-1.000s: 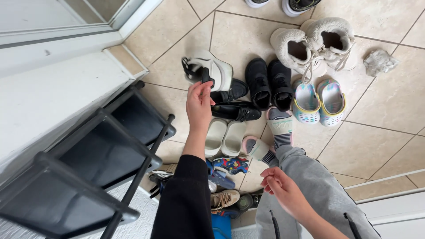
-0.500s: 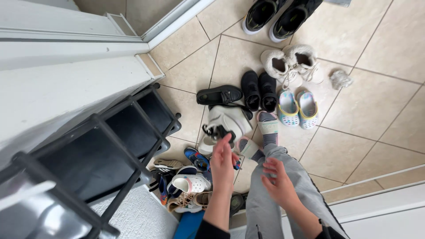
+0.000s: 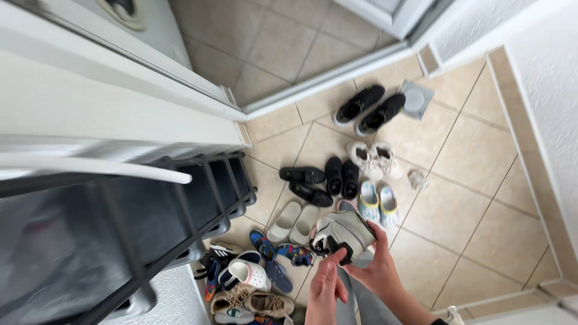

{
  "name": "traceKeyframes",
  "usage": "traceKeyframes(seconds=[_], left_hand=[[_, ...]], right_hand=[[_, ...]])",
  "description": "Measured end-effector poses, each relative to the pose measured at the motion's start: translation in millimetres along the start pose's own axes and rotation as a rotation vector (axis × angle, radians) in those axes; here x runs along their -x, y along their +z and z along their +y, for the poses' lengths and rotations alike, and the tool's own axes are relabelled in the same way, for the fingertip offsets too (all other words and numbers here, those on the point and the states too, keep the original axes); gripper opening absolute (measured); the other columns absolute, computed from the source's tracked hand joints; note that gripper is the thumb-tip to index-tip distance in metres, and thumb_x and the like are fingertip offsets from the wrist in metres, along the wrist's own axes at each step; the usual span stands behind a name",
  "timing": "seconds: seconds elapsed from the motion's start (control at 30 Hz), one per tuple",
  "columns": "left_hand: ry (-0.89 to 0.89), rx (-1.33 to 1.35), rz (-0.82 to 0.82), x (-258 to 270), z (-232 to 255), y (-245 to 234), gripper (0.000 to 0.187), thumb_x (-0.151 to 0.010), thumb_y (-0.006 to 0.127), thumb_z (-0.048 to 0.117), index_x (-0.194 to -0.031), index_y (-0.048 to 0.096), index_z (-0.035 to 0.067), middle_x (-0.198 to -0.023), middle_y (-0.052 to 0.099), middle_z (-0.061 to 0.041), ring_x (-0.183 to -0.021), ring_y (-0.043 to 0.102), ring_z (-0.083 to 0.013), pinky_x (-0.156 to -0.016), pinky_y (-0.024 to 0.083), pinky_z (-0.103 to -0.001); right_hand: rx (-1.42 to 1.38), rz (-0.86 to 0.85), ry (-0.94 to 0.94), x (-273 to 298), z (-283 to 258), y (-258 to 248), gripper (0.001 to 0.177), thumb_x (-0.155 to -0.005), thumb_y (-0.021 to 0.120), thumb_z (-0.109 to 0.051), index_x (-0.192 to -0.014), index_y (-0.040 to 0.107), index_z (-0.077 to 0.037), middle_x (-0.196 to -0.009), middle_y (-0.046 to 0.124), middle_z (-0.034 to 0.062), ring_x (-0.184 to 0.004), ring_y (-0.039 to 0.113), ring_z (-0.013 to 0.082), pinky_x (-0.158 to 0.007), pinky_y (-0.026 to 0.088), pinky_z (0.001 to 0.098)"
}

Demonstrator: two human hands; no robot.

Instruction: The person gathers various shoes from the floor and places them onto a multi-tier shoe rack. They handle slippers, sneakers, and casual shoes one by one, arranging them on the shelves.

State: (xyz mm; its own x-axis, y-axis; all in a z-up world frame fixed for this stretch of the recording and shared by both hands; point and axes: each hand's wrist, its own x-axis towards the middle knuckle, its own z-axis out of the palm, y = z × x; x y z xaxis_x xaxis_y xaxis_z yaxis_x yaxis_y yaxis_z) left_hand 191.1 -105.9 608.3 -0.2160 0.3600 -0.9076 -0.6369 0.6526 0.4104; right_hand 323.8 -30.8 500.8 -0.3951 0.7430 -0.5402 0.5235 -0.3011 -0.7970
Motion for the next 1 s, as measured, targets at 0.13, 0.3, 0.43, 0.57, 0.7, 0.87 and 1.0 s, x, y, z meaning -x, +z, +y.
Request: traceKeyframes(seconds=[0.13, 0.3, 0.43, 0.57, 0.7, 0.87, 1.0], left_hand=[[0.275, 0.155, -0.152, 4, -31, -16, 0.052, -0.097, 0.057, 0.037, -0.141, 0.069, 0.01, -0.058, 0.063, -0.01, -0.053, 0.054, -0.0119, -0.062, 0.046, -0.022], [0.587, -0.249, 0.129, 59, 7, -45, 0.026, -0.1, 0.055, 0.022, -0.116, 0.075, 0.017, -0.077, 0.076, -0.002, -0.077, 0.077, -0.0102, -0.071, 0.056, -0.025], [0.792, -0.56, 0.191, 92, 23, -59, 0.032, -0.104, 0.046, 0.025, -0.122, 0.073, 0.022, -0.12, 0.069, 0.003, -0.074, 0.063, -0.0154, -0.064, 0.05, -0.031], [1.249, -0.872, 0.311, 109, 29, -54, 0.032, -0.098, 0.057, 0.006, -0.125, 0.071, 0.016, -0.112, 0.06, -0.007, -0.095, 0.061, -0.0287, -0.074, 0.054, -0.044], [1.498, -1.156, 0.415, 120, 29, -58, 0.031, -0.087, 0.065, 0.004, -0.113, 0.073, 0.016, -0.111, 0.062, 0.0, -0.088, 0.06, -0.023, -0.064, 0.053, -0.037], [1.438, -1.468, 0.486, 114, 8, -57, 0.027, -0.088, 0.065, 0.007, -0.112, 0.069, 0.018, -0.124, 0.057, -0.004, -0.097, 0.055, -0.0268, -0.077, 0.051, -0.041], [1.403, -1.546, 0.631, 130, 9, -41, 0.008, -0.091, 0.062, 0.016, -0.096, 0.068, 0.02, -0.104, 0.054, -0.004, -0.092, 0.055, -0.0248, -0.075, 0.05, -0.038]], right_hand=[[-0.033, 0.035, -0.121, 13, -29, -18, 0.109, -0.052, 0.089, -0.004, -0.149, 0.04, -0.015, -0.152, 0.05, 0.0032, -0.129, 0.057, 0.0172, -0.109, 0.053, 0.036], [-0.218, 0.02, 0.027, 26, -89, -37, 0.101, -0.067, 0.085, -0.004, -0.152, 0.031, -0.015, -0.132, 0.062, 0.0179, -0.122, 0.067, 0.0256, -0.106, 0.055, 0.0389], [-0.342, -0.041, 0.071, 47, -147, -52, 0.085, -0.076, 0.075, 0.006, -0.15, 0.037, -0.012, -0.134, 0.058, 0.0164, -0.115, 0.063, 0.027, -0.098, 0.06, 0.0438], [-0.3, -0.159, -0.009, 62, -168, -57, 0.09, -0.074, 0.077, 0.003, -0.153, 0.038, -0.014, -0.131, 0.061, 0.0167, -0.112, 0.065, 0.0267, -0.096, 0.059, 0.0406], [-0.161, -0.252, -0.1, 81, -188, -60, 0.103, -0.069, 0.084, -0.002, -0.158, 0.035, -0.02, -0.137, 0.063, 0.0143, -0.115, 0.07, 0.0248, -0.1, 0.059, 0.0376], [-0.085, -0.328, -0.227, 85, -195, -68, 0.106, -0.065, 0.088, -0.004, -0.156, 0.037, -0.023, -0.143, 0.057, 0.0076, -0.115, 0.069, 0.0233, -0.097, 0.062, 0.0371], [-0.044, -0.389, -0.264, 85, -211, -81, 0.105, -0.066, 0.087, -0.005, -0.156, 0.037, -0.025, -0.146, 0.056, 0.0046, -0.107, 0.07, 0.0238, -0.094, 0.062, 0.0361]])
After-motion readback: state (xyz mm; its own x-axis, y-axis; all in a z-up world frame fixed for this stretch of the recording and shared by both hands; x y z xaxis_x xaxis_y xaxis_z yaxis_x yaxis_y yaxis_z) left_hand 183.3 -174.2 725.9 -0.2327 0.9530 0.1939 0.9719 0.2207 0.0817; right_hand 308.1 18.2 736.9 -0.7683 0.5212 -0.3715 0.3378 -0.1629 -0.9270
